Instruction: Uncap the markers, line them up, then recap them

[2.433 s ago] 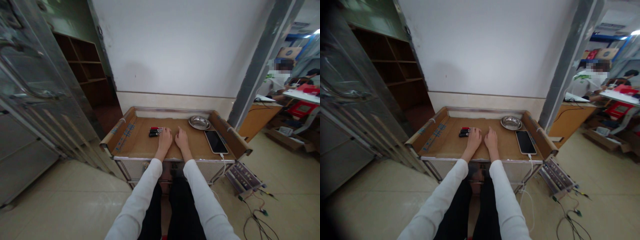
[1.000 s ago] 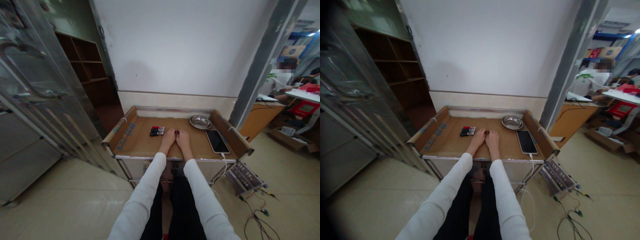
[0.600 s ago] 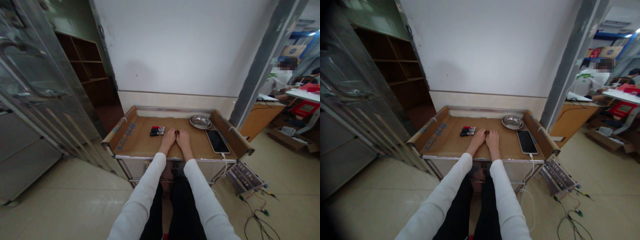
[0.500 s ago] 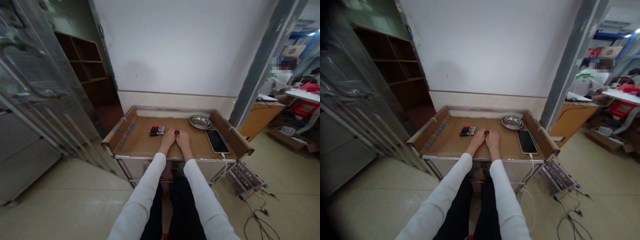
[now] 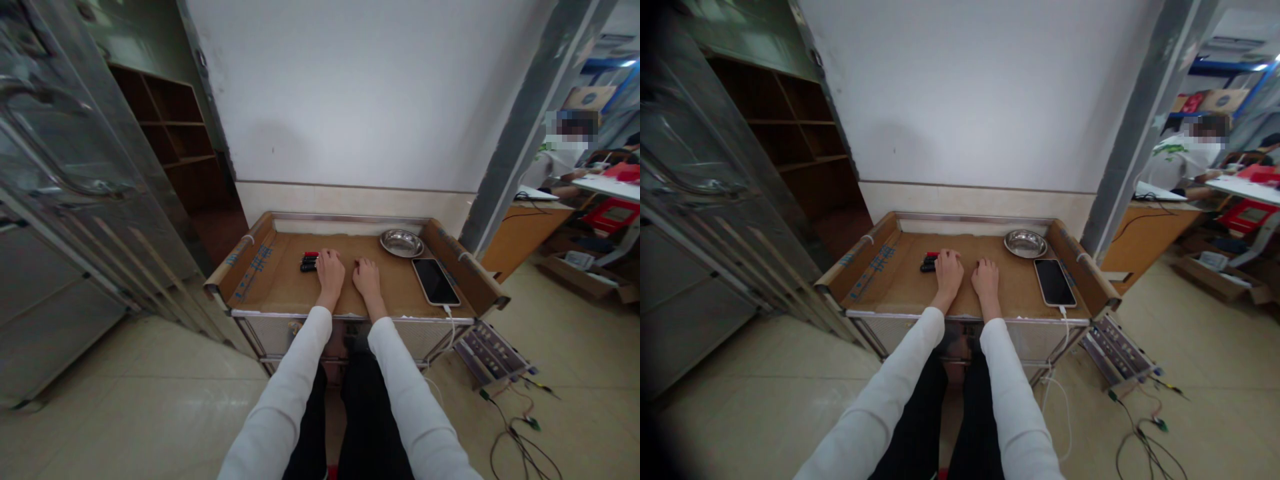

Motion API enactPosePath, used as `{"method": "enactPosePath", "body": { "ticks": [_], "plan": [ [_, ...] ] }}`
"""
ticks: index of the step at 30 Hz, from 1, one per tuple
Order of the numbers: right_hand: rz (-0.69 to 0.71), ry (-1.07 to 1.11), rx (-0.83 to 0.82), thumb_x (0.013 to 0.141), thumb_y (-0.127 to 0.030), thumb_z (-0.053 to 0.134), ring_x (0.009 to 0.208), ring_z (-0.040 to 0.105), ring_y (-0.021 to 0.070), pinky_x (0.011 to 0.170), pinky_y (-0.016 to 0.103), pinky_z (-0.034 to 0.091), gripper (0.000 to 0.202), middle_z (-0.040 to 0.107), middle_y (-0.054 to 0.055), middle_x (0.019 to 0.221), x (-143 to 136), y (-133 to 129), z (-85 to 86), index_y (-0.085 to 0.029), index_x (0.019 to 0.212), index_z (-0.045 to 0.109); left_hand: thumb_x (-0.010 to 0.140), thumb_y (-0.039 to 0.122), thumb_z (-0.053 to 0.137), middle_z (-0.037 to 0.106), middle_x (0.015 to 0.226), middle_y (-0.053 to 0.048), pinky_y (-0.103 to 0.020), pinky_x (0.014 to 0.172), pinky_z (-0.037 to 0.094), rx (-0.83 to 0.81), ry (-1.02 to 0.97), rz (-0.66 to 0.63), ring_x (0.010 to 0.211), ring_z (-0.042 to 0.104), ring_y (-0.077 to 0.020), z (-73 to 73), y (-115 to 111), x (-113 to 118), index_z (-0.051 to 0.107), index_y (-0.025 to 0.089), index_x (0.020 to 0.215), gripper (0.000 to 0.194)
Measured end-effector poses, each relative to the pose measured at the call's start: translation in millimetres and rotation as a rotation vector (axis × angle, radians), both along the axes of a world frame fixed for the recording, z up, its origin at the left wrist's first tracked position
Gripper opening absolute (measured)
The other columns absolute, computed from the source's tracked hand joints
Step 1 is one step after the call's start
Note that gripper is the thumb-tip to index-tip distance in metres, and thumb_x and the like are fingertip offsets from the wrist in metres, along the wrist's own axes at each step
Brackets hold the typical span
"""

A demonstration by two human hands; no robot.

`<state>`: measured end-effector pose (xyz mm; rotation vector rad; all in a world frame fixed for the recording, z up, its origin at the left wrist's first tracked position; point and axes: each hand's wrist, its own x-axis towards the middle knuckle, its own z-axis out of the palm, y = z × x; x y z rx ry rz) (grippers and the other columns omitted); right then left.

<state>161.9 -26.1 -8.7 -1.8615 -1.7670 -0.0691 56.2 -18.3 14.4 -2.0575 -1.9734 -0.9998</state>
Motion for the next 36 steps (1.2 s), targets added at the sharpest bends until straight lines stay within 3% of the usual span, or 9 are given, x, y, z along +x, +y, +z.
{"method": "enactPosePath", "body": {
  "ticks": [6,14,17,24,26,29,33,36],
  "plan": [
    [-0.007,0.003,-0.016,0.087,-0.012,0.042,0.105,0.053,0.0228,0.092,0.031,0.036,0.031,0.064,0.014,0.115,-0.5,-1.6,2.0,-0.01,0.111,0.061,0.089,0.013,0.036,0.054,0.105,-0.016,-0.041,0.086,0.039,-0.012,-0.061,0.19,0.101,0.053,-0.029,0.3,-1.9,-1.2,0.058,0.013,0.099,0.024],
    [-0.006,-0.009,-0.03,0.087,-0.012,0.042,0.105,0.054,0.0229,0.091,0.031,0.036,0.032,0.064,0.014,0.113,-1.1,-2.5,4.2,-0.01,0.112,0.061,0.093,0.017,0.028,0.058,0.102,-0.019,-0.043,0.084,0.041,-0.015,0.033,0.195,0.099,0.054,-0.0301,-4.5,0.0,-0.2,0.059,0.007,0.101,0.034],
    [-0.003,-0.016,-0.034,0.087,-0.012,0.041,0.104,0.054,0.0229,0.091,0.031,0.036,0.031,0.064,0.014,0.113,-1.2,-2.9,4.7,-0.01,0.111,0.062,0.093,0.016,0.029,0.058,0.102,-0.018,-0.042,0.084,0.042,-0.018,0.039,0.125,0.099,0.055,-0.029,-6.4,1.7,0.0,0.059,0.008,0.101,0.032],
    [-0.018,-0.029,-0.033,0.087,-0.013,0.041,0.104,0.053,0.0232,0.091,0.032,0.037,0.03,0.063,0.014,0.115,-0.9,-2.0,4.2,-0.011,0.11,0.062,0.088,0.008,0.039,0.055,0.099,-0.012,-0.034,0.091,0.041,-0.011,-0.06,-0.25,0.098,0.054,-0.0208,-9.5,8.0,1.3,0.055,0.013,0.087,0.017],
    [-0.02,-0.033,-0.037,0.087,-0.013,0.041,0.104,0.053,0.0231,0.091,0.032,0.037,0.03,0.063,0.014,0.116,-1.0,-1.9,4.4,-0.011,0.11,0.061,0.087,0.006,0.04,0.055,0.099,-0.01,-0.033,0.09,0.042,-0.002,-0.077,-0.304,0.097,0.054,-0.0193,-8.0,7.0,1.2,0.055,0.015,0.086,0.017],
    [-0.021,-0.03,-0.044,0.088,-0.013,0.041,0.105,0.053,0.0228,0.091,0.032,0.037,0.03,0.063,0.014,0.116,-1.3,-2.4,5.3,-0.011,0.11,0.061,0.087,0.009,0.04,0.056,0.098,-0.01,-0.035,0.09,0.042,0.008,-0.063,-0.194,0.098,0.054,-0.0212,-3.3,2.8,-0.4,0.055,0.017,0.086,0.017],
    [-0.014,-0.022,-0.038,0.088,-0.013,0.041,0.106,0.053,0.0234,0.092,0.033,0.036,0.031,0.063,0.015,0.116,-1.6,-3.2,5.6,-0.011,0.111,0.061,0.087,0.014,0.04,0.058,0.101,-0.014,-0.042,0.09,0.041,-0.011,-0.093,0.144,0.101,0.055,-0.0274,0.3,-0.8,-2.5,0.056,0.014,0.095,0.018],
    [-0.01,-0.012,-0.022,0.087,-0.012,0.041,0.106,0.053,0.0236,0.092,0.033,0.037,0.032,0.063,0.015,0.116,-1.6,-3.1,4.8,-0.011,0.112,0.061,0.087,0.015,0.039,0.058,0.105,-0.018,-0.041,0.088,0.041,-0.052,-0.101,0.228,0.102,0.055,-0.0286,-2.2,0.1,-2.2,0.054,0.01,0.101,0.021]
  ]
}}
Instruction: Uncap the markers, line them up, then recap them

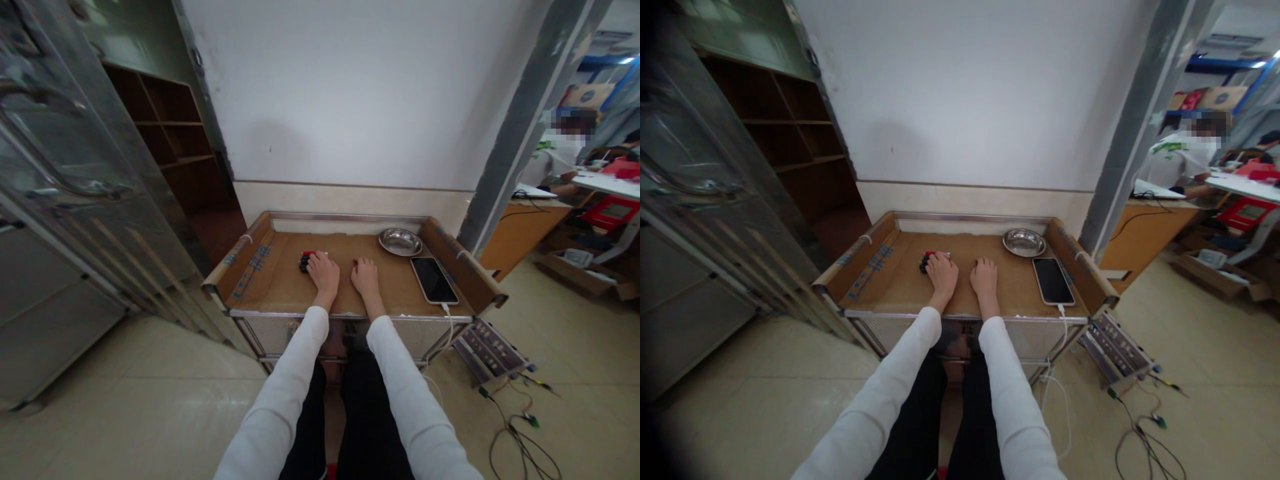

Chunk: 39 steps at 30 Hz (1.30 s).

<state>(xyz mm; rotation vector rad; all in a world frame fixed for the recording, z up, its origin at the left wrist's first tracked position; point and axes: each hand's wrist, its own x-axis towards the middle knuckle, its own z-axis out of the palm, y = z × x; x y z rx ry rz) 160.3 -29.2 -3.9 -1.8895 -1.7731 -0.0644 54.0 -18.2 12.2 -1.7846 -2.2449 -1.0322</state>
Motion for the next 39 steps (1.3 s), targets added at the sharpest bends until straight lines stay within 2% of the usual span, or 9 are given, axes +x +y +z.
{"method": "enactPosePath", "body": {
  "ticks": [5,11,14,18,23,26,29,32,39],
  "plan": [
    [0.003,0.007,0.01,0.087,-0.011,0.041,0.105,0.053,0.0225,0.091,0.032,0.036,0.031,0.063,0.015,0.115,-0.3,-0.1,0.0,-0.011,0.111,0.061,0.089,0.014,0.036,0.058,0.104,-0.017,-0.037,0.086,0.043,-0.019,0.045,-0.109,0.101,0.057,-0.0257,-3.8,2.0,1.9,0.053,0.01,0.101,0.021],
    [-0.008,0.001,-0.026,0.095,-0.021,0.037,0.103,0.054,0.0209,0.089,0.032,0.035,0.03,0.065,0.012,0.111,-2.1,-1.0,5.0,-0.015,0.107,0.063,0.085,0.005,0.037,0.058,0.098,-0.011,-0.032,0.086,0.046,0.069,-0.06,-0.453,0.094,0.057,-0.0197,-4.5,7.8,3.2,0.051,0.016,0.087,0.018],
    [0.065,-0.001,-0.038,0.094,-0.024,0.04,0.105,0.053,0.0206,0.089,0.031,0.035,0.028,0.065,0.01,0.112,-1.9,-0.6,6.6,-0.017,0.106,0.064,0.078,0.0,0.04,0.058,0.095,-0.008,-0.033,0.09,0.046,0.145,-0.158,-0.552,0.094,0.056,-0.0184,-5.8,12.4,2.7,0.049,0.018,0.086,0.022],
    [0.19,-0.02,-0.054,0.092,-0.025,0.045,0.107,0.051,0.021,0.09,0.031,0.035,0.024,0.065,0.009,0.112,-1.5,-0.6,6.6,-0.02,0.105,0.065,0.077,-0.001,0.038,0.058,0.096,-0.007,-0.034,0.089,0.047,0.195,-0.281,-0.529,0.093,0.056,-0.0171,-4.1,12.8,-0.5,0.048,0.019,0.091,0.027],
    [0.258,-0.03,-0.026,0.09,-0.03,0.049,0.108,0.051,0.0218,0.091,0.033,0.034,0.022,0.064,0.008,0.112,-2.8,-2.5,5.4,-0.021,0.102,0.065,0.082,0.002,0.036,0.057,0.098,-0.008,-0.033,0.089,0.046,0.201,-0.35,-0.422,0.096,0.056,-0.0173,1.0,7.7,-5.4,0.048,0.019,0.09,0.022],
    [0.237,-0.03,0.002,0.091,-0.027,0.049,0.105,0.052,0.0215,0.09,0.033,0.034,0.02,0.065,0.007,0.109,-2.2,-2.0,5.0,-0.021,0.1,0.065,0.082,0.003,0.037,0.059,0.1,-0.008,-0.034,0.091,0.046,0.206,-0.374,-0.323,0.1,0.057,-0.0181,0.9,8.0,-7.4,0.051,0.019,0.091,0.023],
    [0.165,0.019,0.044,0.092,-0.023,0.047,0.102,0.054,0.0203,0.087,0.031,0.036,0.02,0.066,0.008,0.107,0.5,0.2,4.2,-0.019,0.103,0.063,0.082,0.003,0.038,0.061,0.102,-0.009,-0.035,0.094,0.046,0.204,-0.392,-0.28,0.103,0.057,-0.0189,-1.9,10.9,-8.3,0.054,0.018,0.093,0.025],
    [0.103,0.075,0.085,0.093,-0.022,0.044,0.099,0.057,0.0191,0.085,0.029,0.037,0.022,0.067,0.01,0.106,3.3,2.3,2.5,-0.016,0.106,0.061,0.083,0.003,0.038,0.063,0.105,-0.01,-0.036,0.095,0.047,0.168,-0.403,-0.312,0.105,0.059,-0.0195,-4.6,13.6,-7.9,0.058,0.017,0.097,0.028],
    [0.061,0.13,0.087,0.095,-0.022,0.042,0.092,0.06,0.0182,0.08,0.027,0.037,0.023,0.068,0.011,0.103,5.1,4.5,-0.6,-0.014,0.108,0.058,0.082,0.003,0.041,0.065,0.113,-0.01,-0.036,0.1,0.045,0.162,-0.302,-0.558,0.109,0.059,-0.0185,-0.7,11.9,-5.7,0.061,0.017,0.11,0.037]
  ]
}}
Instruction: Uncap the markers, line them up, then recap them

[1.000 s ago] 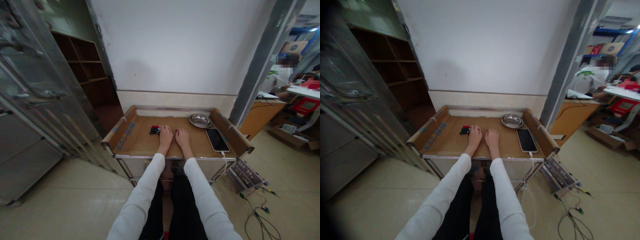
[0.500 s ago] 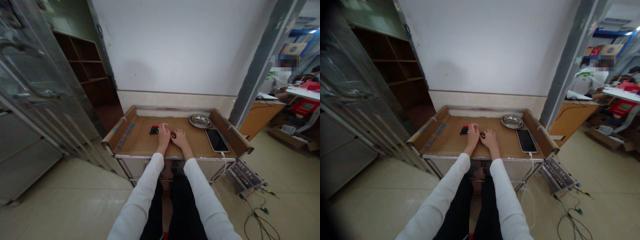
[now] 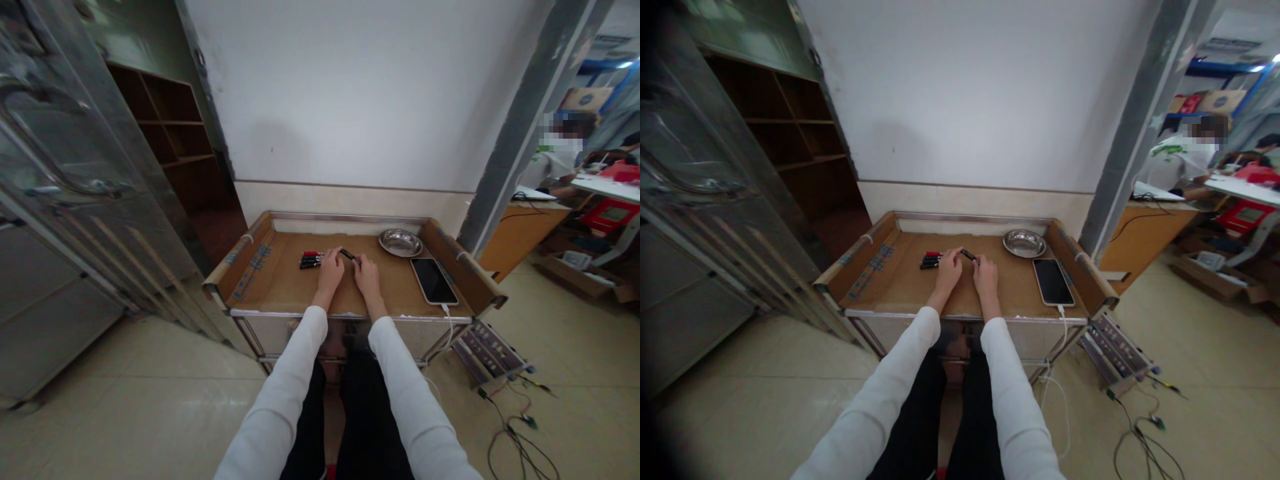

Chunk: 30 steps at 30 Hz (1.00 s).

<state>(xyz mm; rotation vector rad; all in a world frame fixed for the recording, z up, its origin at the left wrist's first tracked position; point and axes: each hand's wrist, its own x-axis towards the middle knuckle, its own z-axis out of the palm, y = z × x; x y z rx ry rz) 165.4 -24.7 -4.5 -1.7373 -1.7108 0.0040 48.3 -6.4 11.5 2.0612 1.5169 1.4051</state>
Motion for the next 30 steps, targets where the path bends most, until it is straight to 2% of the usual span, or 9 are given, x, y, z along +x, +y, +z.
{"method": "enactPosePath", "body": {
  "ticks": [8,14,21,30],
  "plan": [
    [0.06,-0.049,-0.028,0.095,-0.023,0.041,0.1,0.056,0.0207,0.087,0.032,0.034,0.021,0.067,0.011,0.107,-2.4,2.5,0.6,-0.015,0.107,0.056,0.089,0.017,0.05,0.064,0.112,-0.008,-0.032,0.094,0.048,0.065,-0.087,-0.107,0.099,0.062,-0.0156,2.5,-2.4,1.0,0.055,0.018,0.113,0.025],
    [0.088,-0.036,-0.025,0.093,-0.022,0.045,0.102,0.053,0.0215,0.085,0.031,0.032,0.02,0.066,0.008,0.109,-1.4,1.5,-0.9,-0.018,0.107,0.058,0.09,0.02,0.048,0.064,0.107,-0.008,-0.03,0.088,0.05,0.084,-0.186,-0.021,0.094,0.063,-0.015,1.4,-1.7,-0.3,0.053,0.017,0.11,0.02],
    [0.078,-0.026,-0.017,0.089,-0.015,0.047,0.097,0.053,0.0204,0.084,0.029,0.034,0.018,0.067,0.007,0.103,2.0,2.9,-2.8,-0.017,0.098,0.062,0.091,0.02,0.046,0.063,0.108,-0.009,-0.03,0.089,0.049,0.089,-0.259,0.078,0.097,0.062,-0.0159,2.2,-1.8,-1.7,0.052,0.017,0.11,0.02],
    [0.06,-0.051,0.0,0.09,-0.017,0.049,0.098,0.053,0.0201,0.083,0.029,0.033,0.016,0.067,0.007,0.102,2.5,3.0,-4.4,-0.018,0.095,0.064,0.089,0.021,0.049,0.062,0.103,-0.009,-0.033,0.088,0.048,0.153,-0.378,0.102,0.093,0.06,-0.0171,-5.5,6.6,-3.1,0.052,0.017,0.106,0.018]
  ]
}}
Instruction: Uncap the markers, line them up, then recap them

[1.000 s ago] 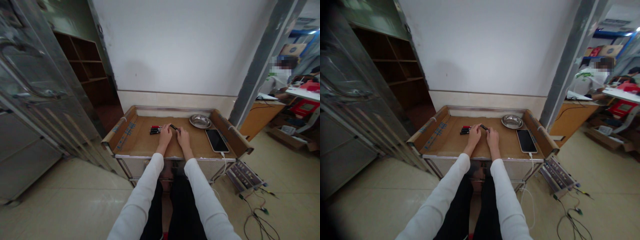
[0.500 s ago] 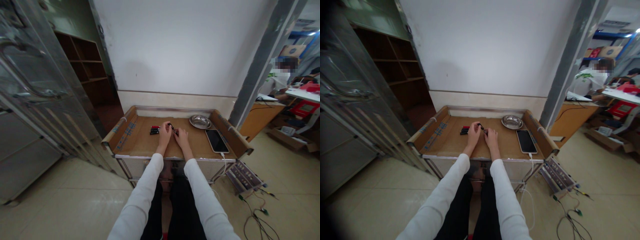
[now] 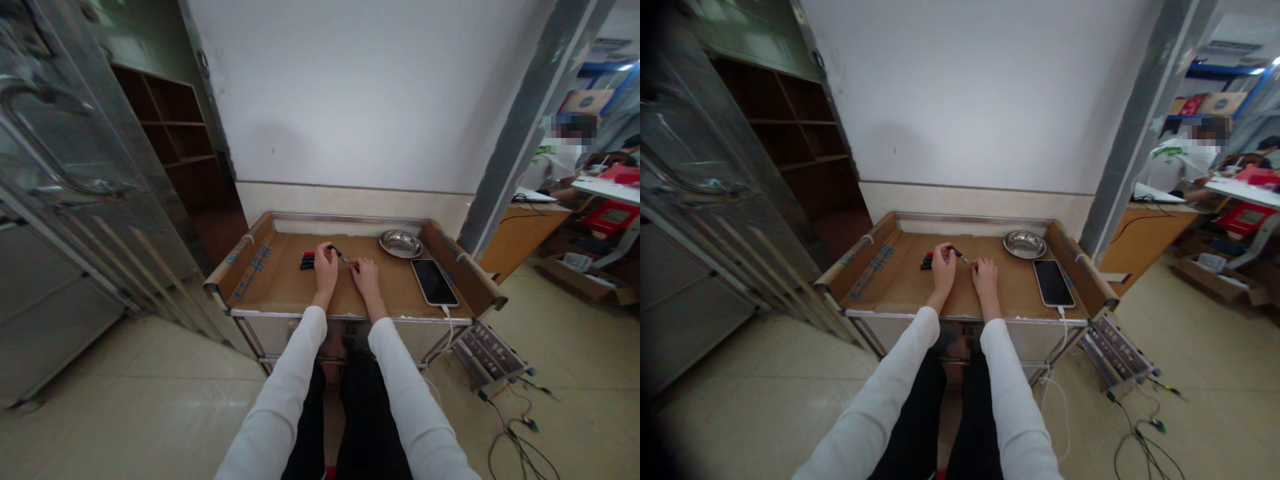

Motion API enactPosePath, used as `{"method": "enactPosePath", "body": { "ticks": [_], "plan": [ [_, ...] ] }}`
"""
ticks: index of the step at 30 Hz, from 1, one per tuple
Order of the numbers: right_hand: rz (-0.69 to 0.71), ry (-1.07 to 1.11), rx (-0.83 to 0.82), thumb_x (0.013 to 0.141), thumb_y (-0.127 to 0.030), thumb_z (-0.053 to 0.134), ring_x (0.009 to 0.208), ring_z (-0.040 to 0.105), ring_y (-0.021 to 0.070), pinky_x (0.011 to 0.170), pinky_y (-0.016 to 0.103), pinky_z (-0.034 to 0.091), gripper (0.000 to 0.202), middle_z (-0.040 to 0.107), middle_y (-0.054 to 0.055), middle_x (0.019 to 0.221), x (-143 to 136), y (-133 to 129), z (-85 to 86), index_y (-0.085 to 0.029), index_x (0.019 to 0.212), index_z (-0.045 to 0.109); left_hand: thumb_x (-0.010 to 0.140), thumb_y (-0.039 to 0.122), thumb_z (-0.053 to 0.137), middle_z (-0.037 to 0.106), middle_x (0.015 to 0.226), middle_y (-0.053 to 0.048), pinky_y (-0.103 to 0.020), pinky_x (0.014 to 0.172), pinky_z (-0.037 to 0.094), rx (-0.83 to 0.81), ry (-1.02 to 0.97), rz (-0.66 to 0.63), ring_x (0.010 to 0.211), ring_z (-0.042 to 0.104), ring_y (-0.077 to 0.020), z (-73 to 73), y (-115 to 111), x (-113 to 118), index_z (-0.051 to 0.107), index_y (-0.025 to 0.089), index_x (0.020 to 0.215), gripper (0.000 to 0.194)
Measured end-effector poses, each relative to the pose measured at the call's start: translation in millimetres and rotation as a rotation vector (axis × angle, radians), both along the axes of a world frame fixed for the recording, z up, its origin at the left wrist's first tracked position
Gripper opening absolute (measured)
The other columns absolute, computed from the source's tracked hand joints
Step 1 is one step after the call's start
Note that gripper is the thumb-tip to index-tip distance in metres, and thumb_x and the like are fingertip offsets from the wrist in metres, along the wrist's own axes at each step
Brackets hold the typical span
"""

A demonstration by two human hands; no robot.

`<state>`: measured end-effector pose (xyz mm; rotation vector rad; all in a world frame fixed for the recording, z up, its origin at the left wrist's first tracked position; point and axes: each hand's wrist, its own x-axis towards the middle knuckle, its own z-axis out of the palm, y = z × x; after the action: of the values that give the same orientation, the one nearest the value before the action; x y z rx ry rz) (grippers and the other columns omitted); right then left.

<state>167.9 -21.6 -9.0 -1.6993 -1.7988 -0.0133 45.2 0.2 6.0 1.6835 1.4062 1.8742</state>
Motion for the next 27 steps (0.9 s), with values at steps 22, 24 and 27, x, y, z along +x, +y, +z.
{"method": "enactPosePath", "body": {
  "ticks": [22,24,27],
  "plan": [
    [-0.185,0.017,-0.002,0.093,-0.022,0.043,0.098,0.052,0.0214,0.083,0.03,0.031,0.022,0.065,0.009,0.103,-2.0,-4.5,5.9,-0.018,0.101,0.063,0.083,0.006,0.047,0.064,0.099,-0.01,-0.038,0.095,0.044,-0.12,0.492,-0.097,0.1,0.058,-0.0218,-10.1,3.7,2.7,0.059,0.016,0.093,0.019],
    [-0.182,0.007,-0.007,0.092,-0.022,0.043,0.097,0.052,0.0213,0.082,0.03,0.031,0.021,0.065,0.009,0.102,-2.2,-5.3,6.9,-0.018,0.1,0.063,0.081,0.003,0.046,0.065,0.099,-0.01,-0.04,0.097,0.043,-0.119,0.574,-0.116,0.101,0.057,-0.0226,-10.9,4.1,3.4,0.06,0.016,0.092,0.022],
    [-0.165,-0.01,-0.013,0.092,-0.021,0.044,0.097,0.052,0.0206,0.082,0.03,0.031,0.021,0.064,0.009,0.102,-2.9,-7.0,8.2,-0.018,0.099,0.063,0.081,0.0,0.04,0.065,0.1,-0.009,-0.041,0.1,0.04,-0.141,0.615,-0.12,0.101,0.056,-0.0224,-12.9,6.8,3.9,0.06,0.016,0.093,0.028]
  ]
}}
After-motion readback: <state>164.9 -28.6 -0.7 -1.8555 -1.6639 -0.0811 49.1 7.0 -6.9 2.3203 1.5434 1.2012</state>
